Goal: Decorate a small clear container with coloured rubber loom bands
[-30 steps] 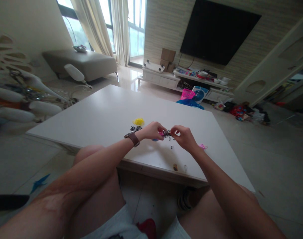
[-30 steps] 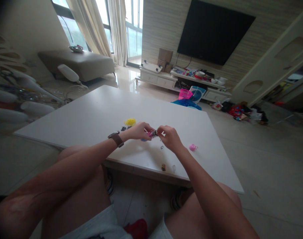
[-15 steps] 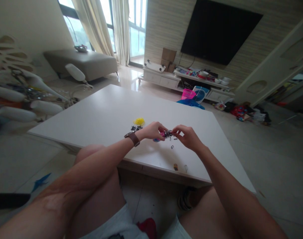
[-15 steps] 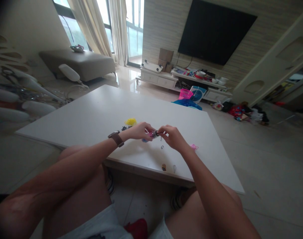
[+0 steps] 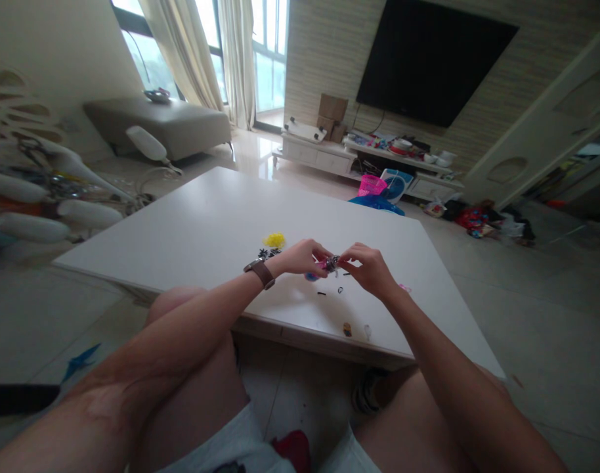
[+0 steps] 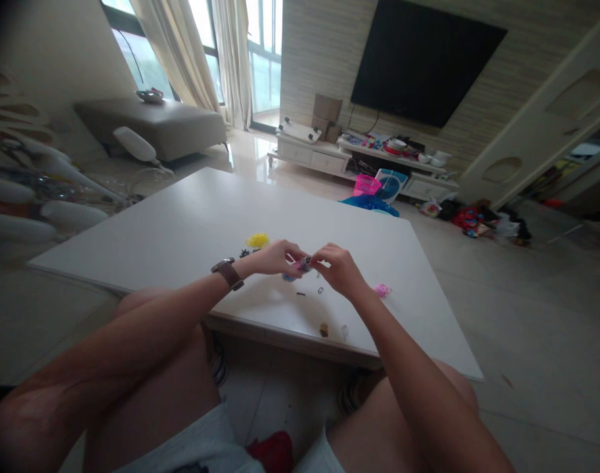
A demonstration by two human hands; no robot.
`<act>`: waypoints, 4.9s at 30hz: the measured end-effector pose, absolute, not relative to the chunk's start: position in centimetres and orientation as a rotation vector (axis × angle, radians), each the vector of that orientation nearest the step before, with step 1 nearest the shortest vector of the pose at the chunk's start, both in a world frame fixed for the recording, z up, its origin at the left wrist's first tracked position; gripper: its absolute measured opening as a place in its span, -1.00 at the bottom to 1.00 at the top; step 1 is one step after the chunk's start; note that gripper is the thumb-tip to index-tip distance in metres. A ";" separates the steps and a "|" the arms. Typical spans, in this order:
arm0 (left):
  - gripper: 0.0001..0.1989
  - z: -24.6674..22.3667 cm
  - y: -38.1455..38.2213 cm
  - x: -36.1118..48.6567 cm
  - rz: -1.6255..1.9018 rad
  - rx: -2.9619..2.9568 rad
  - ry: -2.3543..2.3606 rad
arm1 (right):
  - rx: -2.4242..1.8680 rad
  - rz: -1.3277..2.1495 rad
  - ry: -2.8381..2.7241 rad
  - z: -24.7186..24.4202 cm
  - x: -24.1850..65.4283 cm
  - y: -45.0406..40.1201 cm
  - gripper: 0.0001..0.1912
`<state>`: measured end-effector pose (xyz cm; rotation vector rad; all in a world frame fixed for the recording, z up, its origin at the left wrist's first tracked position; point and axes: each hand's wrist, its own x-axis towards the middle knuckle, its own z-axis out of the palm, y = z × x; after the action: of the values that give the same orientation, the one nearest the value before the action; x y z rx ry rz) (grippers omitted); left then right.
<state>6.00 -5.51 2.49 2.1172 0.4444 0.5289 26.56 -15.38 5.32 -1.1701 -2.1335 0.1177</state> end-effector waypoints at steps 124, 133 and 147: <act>-0.49 2.6 -4.3 4.7 0.589 2.300 0.815 | -1.482 0.573 -1.841 -1.2 25.8 -13.5 -0.87; -0.60 2.0 -5.0 5.3 0.459 2.435 0.698 | -1.298 0.382 -1.788 1.9 25.8 -14.8 -0.93; -0.61 2.4 -5.6 5.8 0.451 2.271 0.643 | -1.252 0.225 -1.998 2.9 25.1 -14.8 -0.89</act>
<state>5.83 -5.63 2.42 2.2709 0.6426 0.4509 25.12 -14.83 2.91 -1.2517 -1.9983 0.2252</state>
